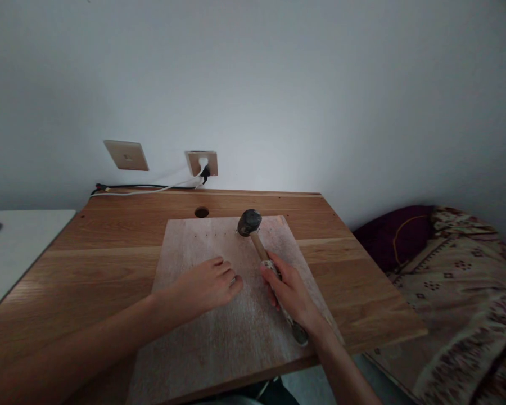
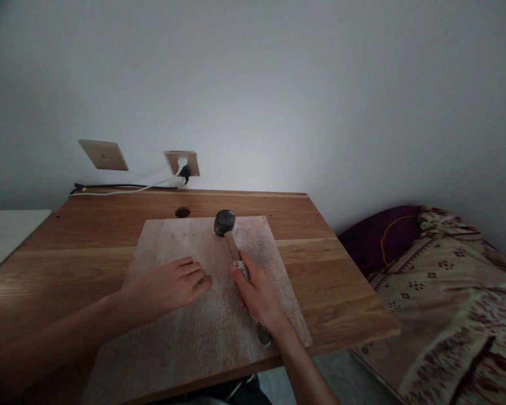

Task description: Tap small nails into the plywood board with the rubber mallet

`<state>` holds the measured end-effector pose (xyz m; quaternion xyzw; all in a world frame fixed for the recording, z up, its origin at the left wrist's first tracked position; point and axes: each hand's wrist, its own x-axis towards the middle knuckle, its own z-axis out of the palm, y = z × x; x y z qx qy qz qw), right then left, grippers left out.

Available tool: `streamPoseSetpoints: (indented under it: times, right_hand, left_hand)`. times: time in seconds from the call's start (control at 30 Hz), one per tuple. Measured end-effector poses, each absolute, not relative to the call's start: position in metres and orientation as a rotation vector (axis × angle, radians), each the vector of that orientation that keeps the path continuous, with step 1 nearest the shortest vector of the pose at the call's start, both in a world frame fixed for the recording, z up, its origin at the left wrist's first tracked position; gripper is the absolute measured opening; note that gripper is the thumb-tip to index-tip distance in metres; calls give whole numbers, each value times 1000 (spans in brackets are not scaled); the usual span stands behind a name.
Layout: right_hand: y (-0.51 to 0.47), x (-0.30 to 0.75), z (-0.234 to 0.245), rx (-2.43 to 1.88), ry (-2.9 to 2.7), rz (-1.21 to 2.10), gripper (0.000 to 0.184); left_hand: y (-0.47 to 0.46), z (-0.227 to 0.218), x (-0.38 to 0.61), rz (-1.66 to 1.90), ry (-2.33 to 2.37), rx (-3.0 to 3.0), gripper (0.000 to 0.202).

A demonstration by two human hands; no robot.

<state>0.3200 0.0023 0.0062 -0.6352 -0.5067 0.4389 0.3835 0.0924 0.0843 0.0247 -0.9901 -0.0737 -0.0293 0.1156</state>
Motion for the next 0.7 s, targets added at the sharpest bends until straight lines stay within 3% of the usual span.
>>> streamPoseSetpoints:
  times: [0.13, 0.33, 0.7]
  right_hand:
    - [0, 323, 7, -1620, -1270, 1117, 26]
    - [2, 322, 11, -1623, -1241, 1077, 27]
    - [2, 320, 9, -1598, -1234, 1111, 24]
  left_hand:
    - [112, 17, 96, -250, -352, -3052, 14]
    - [175, 4, 103, -923, -1286, -3211, 13]
    - [182, -15, 107, -978, -1438, -3147, 11]
